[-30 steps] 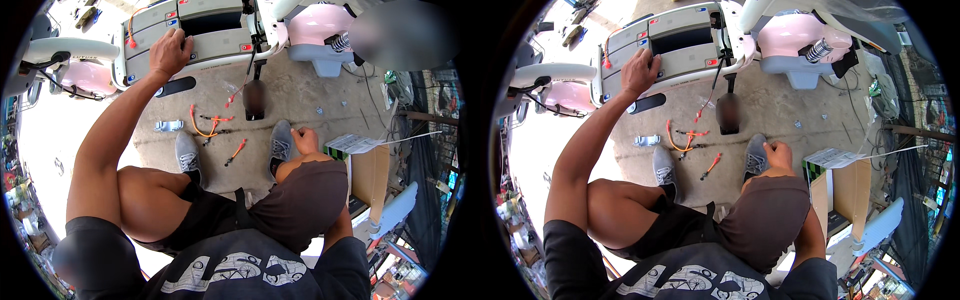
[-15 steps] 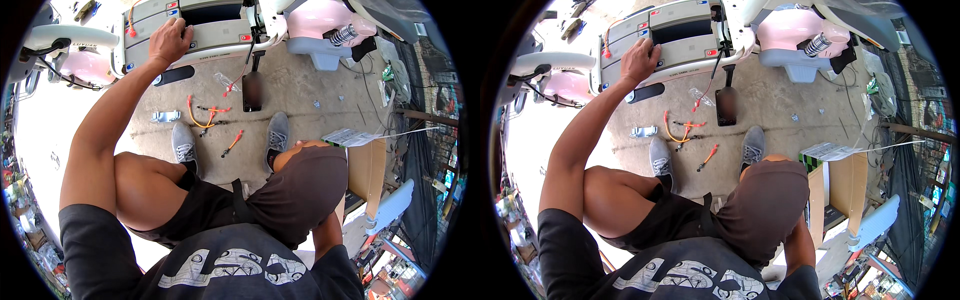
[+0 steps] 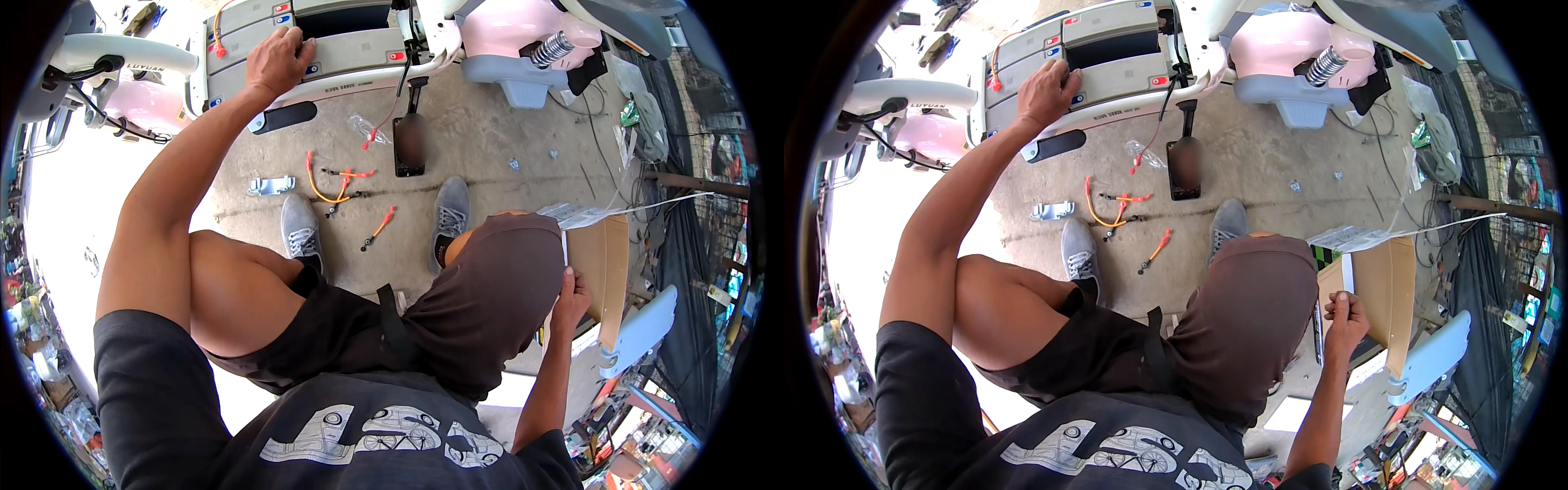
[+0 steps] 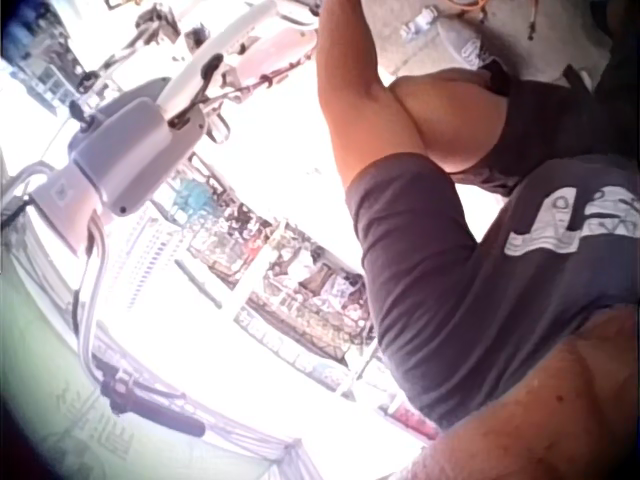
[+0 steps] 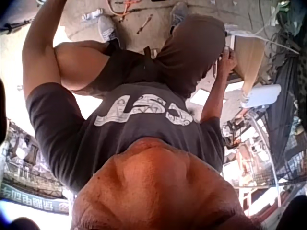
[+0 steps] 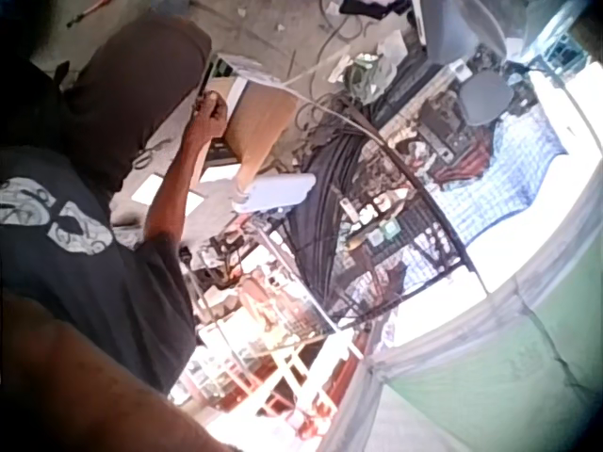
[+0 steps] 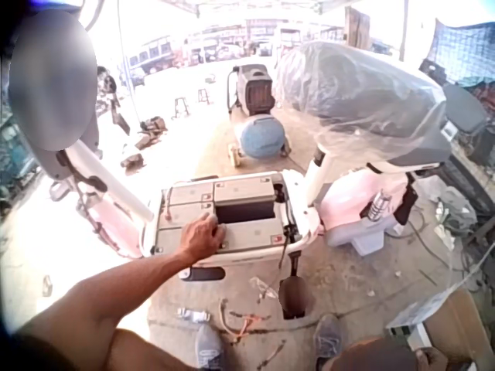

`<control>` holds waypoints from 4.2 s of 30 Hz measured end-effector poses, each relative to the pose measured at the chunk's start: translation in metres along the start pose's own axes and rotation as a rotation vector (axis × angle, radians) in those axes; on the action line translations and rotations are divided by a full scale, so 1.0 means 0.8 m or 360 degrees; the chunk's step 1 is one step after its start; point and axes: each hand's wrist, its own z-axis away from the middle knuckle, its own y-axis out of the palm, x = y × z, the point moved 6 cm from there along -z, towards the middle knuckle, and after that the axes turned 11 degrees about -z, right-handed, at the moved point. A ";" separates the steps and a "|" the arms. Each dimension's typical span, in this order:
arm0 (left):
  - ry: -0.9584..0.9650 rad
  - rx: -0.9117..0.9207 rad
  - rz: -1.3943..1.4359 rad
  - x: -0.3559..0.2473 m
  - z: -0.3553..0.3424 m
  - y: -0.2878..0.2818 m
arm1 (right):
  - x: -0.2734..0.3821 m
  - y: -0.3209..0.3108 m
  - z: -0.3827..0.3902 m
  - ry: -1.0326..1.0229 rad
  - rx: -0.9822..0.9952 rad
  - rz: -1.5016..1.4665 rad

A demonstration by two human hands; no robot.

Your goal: The person installs lead-acid batteries into the compartment of a pink electric scooter. They connect red and black wires between the battery terminals, place each battery into the compartment, and secure them in place.

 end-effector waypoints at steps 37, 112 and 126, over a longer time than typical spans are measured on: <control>0.0140 0.0688 0.0018 -0.001 -0.006 -0.003 | -0.221 -0.307 -0.038 0.0216 -0.0345 0.1624; 0.0231 0.0518 0.0092 0.009 -0.002 -0.003 | -0.294 -0.352 -0.013 0.1172 -0.0635 0.2059; 0.0138 0.0652 -0.0087 0.003 -0.004 0.000 | -0.281 -0.373 -0.014 0.1346 -0.0992 0.1792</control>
